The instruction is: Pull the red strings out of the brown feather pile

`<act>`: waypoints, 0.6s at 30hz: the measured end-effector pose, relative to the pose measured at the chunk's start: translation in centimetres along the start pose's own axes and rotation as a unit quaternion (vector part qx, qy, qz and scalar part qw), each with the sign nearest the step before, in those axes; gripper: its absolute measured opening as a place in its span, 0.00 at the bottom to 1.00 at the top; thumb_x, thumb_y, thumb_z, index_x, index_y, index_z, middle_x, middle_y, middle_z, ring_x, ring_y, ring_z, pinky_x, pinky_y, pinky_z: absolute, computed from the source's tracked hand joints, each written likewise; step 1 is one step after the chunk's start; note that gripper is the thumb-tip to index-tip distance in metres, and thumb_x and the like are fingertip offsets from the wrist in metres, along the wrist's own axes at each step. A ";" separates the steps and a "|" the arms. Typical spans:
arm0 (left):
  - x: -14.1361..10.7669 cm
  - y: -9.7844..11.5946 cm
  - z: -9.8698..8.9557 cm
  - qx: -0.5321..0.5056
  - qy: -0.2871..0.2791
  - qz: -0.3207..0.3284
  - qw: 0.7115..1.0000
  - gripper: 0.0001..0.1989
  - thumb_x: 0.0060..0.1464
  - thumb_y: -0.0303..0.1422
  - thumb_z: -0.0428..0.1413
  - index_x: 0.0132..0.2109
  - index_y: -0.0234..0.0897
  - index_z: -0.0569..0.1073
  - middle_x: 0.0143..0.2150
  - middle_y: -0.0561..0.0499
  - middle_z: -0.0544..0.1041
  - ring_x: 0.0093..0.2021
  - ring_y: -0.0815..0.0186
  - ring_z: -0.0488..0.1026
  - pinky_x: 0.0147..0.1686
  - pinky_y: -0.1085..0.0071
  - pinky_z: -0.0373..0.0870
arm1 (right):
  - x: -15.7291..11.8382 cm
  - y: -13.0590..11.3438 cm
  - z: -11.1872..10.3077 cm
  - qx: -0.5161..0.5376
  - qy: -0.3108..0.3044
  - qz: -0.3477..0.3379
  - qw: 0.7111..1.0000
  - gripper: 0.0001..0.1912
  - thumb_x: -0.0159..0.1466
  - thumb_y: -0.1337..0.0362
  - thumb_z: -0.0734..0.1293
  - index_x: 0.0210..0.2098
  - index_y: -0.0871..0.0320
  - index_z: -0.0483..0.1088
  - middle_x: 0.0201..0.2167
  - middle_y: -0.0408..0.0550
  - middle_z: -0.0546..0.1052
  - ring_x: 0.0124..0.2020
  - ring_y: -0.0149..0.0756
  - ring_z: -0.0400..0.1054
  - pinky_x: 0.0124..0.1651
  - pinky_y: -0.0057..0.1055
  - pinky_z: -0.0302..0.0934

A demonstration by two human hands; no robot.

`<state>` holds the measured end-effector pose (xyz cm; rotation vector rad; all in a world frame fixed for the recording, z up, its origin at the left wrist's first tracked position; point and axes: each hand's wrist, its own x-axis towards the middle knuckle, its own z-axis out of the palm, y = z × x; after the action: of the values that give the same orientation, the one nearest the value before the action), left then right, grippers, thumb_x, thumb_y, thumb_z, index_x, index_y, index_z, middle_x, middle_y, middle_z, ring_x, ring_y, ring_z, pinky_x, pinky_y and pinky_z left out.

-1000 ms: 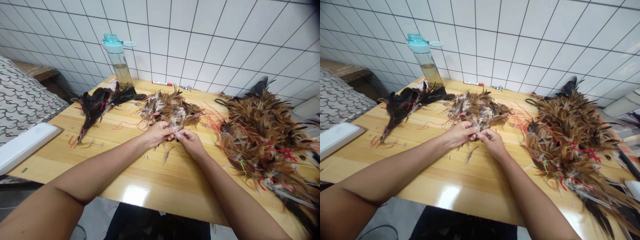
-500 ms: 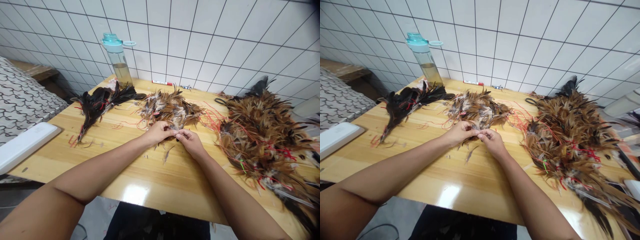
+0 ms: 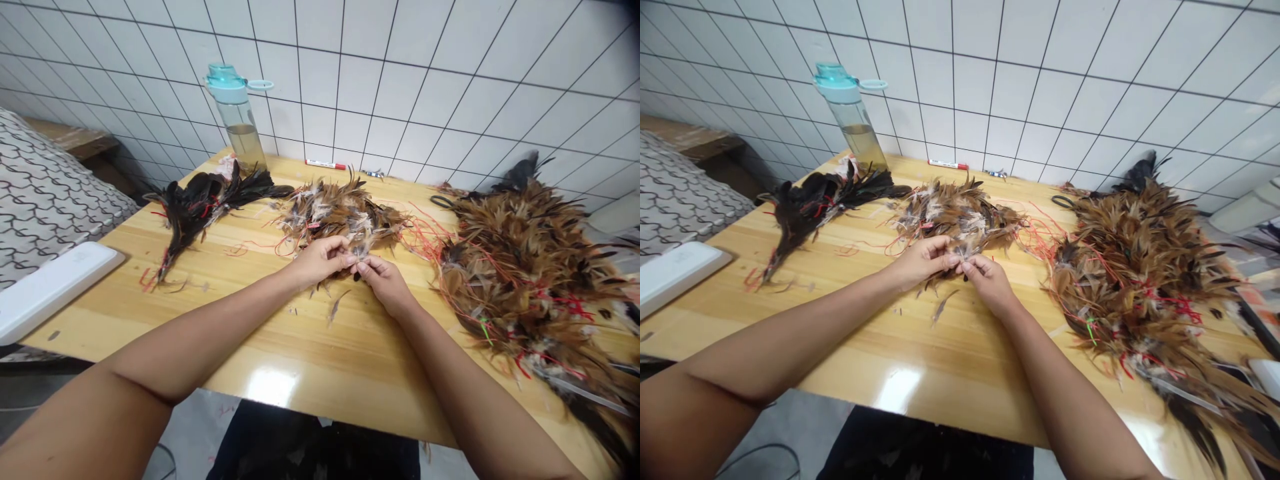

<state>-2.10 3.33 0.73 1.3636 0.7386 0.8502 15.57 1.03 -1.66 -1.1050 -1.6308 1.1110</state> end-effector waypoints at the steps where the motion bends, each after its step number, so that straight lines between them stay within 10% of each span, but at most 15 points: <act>1: 0.0 -0.1 0.0 0.003 -0.001 0.004 1.000 0.17 0.48 0.43 0.62 0.35 0.33 0.69 0.29 0.52 0.75 0.29 0.72 0.69 0.31 0.76 0.64 | 0.0 0.0 0.0 -0.003 -0.002 -0.004 1.000 0.17 0.61 0.49 0.64 0.29 0.57 0.71 0.28 0.44 0.74 0.32 0.33 0.67 0.40 0.31 0.62; 18: 0.3 -0.6 -0.3 0.096 0.036 0.025 0.994 0.11 0.46 0.36 0.62 0.34 0.33 0.74 0.29 0.52 0.74 0.30 0.69 0.70 0.32 0.74 0.65 | 0.0 0.2 0.3 -0.023 -0.016 0.013 1.000 0.13 0.59 0.53 0.66 0.30 0.57 0.72 0.30 0.46 0.75 0.36 0.35 0.68 0.44 0.34 0.62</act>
<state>-2.09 3.73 0.14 1.5341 0.8618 0.8888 15.36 0.98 -1.95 -1.1465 -1.6796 1.1170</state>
